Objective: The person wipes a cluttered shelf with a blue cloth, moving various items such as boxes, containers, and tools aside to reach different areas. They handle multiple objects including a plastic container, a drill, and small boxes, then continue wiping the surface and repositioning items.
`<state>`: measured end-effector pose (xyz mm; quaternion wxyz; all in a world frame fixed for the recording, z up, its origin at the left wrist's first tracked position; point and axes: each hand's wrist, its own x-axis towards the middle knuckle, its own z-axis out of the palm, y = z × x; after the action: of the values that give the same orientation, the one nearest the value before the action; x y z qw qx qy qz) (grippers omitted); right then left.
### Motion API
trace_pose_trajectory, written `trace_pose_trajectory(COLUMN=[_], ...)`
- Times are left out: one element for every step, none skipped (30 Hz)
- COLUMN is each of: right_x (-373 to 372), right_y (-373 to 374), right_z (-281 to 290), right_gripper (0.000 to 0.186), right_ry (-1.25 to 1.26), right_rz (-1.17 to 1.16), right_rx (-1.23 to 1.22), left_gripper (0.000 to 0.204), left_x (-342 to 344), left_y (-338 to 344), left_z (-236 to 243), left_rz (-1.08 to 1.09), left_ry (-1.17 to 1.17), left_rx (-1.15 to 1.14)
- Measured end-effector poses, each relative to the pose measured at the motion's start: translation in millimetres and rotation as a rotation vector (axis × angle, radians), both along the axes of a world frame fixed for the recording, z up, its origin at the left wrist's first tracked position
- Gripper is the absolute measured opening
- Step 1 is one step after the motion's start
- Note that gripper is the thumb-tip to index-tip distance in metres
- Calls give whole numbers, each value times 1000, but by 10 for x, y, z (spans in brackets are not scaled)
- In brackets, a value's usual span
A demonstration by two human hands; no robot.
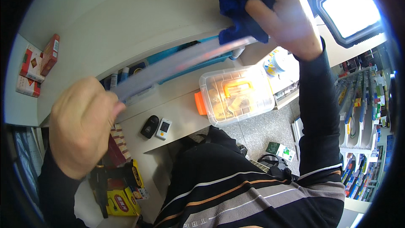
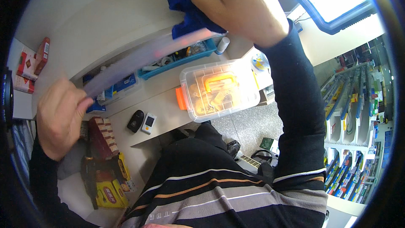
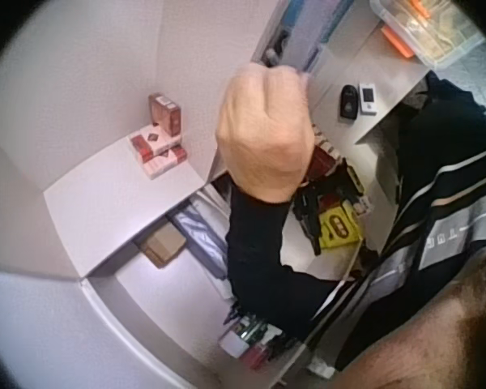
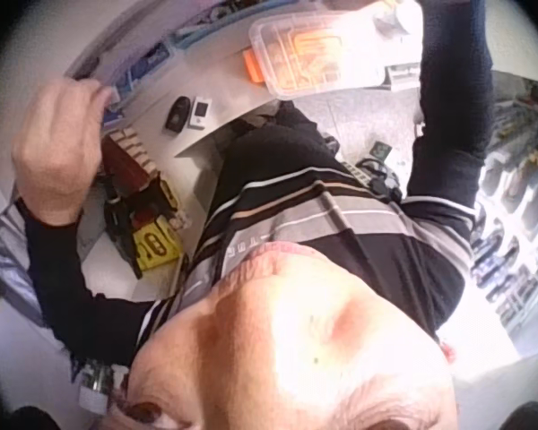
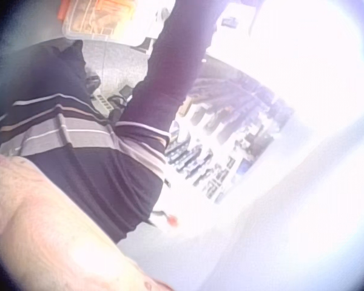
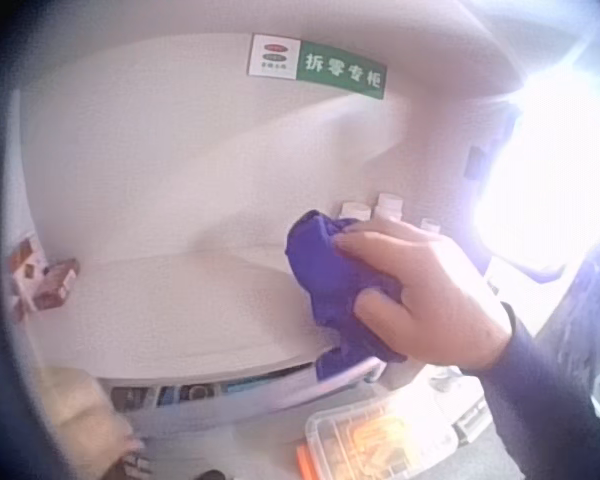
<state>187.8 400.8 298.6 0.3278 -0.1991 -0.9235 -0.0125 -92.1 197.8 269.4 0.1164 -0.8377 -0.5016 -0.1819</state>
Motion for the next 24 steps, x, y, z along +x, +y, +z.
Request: trace_pose_trajectory(right_x=[20, 39, 110, 144, 159, 50, -47, -257, -438, -641, -874, -1099, -1147, -1390, -1580, -1680, -1713, -1723, -1740, -1682, -1497, -1284, -1066, -856], right_y=[-85, -171, -53, -64, -70, -236, -309, -423, -509, -607, -648, -660, -557, -620, -601, -593, -570, -543, -514, -502, -366, -228, -119, -66], right_z=[-17, -36, -226, -258, -317, -272, -289, -251, -261, -252, -280, -313, -393, -383, -434, -470, -556, -592, -624, -632, -684, -752, -715, -682], right_gripper=[40, 40, 38, 39, 41, 48, 37, 31, 27, 26, 28, 31, 32, 34, 33, 33, 35, 36, 38, 37, 37, 36, 37, 36], right_ry=[19, 36, 67, 51, 42, -8, 41, 43, 27, -57, -64, -73, -71, -11, -104, -204, -193, -186, -178, -152, -60, 1, -35, 5], right_rz=[11, 21, 19, 4, -6, -19, 22, 75, 96, 82, 128, 169, 133, 253, 323, 393, 396, 404, 416, 393, 356, 298, 251, 224], right_rx=[26, 52, 132, 179, 219, 236, 259, 291, 313, 325, 283, 241, 198, 176, 51, -80, -74, -66, -57, -36, -60, -31, -58, -7], left_gripper=[18, 19, 20, 21, 23, 26, 27, 27, 24, 21, 21, 21, 21, 21, 21, 21, 21, 22, 23, 20, 17, 14, 12, 11], left_x=[41, 62, 102, 142, 157, 153, 117, 100, 40, -16, -40, 2, 49, 129, 143, 166, 222, 273, 324, 370, 438, 501, 577, 647], left_y=[-32, -71, -81, -96, -143, -257, -271, -439, -451, -450, -438, -399, -105, -259, -256, -224, -171, -128, -102, -105, 13, 124, 169, 168], left_z=[24, 51, 95, 119, 133, 225, 235, 285, 274, 252, 205, 179, 110, 171, 97, 35, -2, -17, -10, -23, -58, -95, -74, -55], left_rz=[-29, -49, -83, -115, -100, -73, -73, -18, -7, 10, -18, -53, -183, -144, -156, -196, -233, -266, -280, -282, -346, -407, -458, -485], left_ry=[0, 7, 18, 20, -6, 19, -22, -55, -67, -80, -87, -67, -41, -5, 4, 11, 18, 21, 49, 45, 55, 64, 102, 109], left_rx=[-44, -101, -155, -203, -251, -312, -337, -353, -344, -343, -330, -369, -421, -459, -518, -542, -567, -588, -633, -630, -635, -639, -641, -628])
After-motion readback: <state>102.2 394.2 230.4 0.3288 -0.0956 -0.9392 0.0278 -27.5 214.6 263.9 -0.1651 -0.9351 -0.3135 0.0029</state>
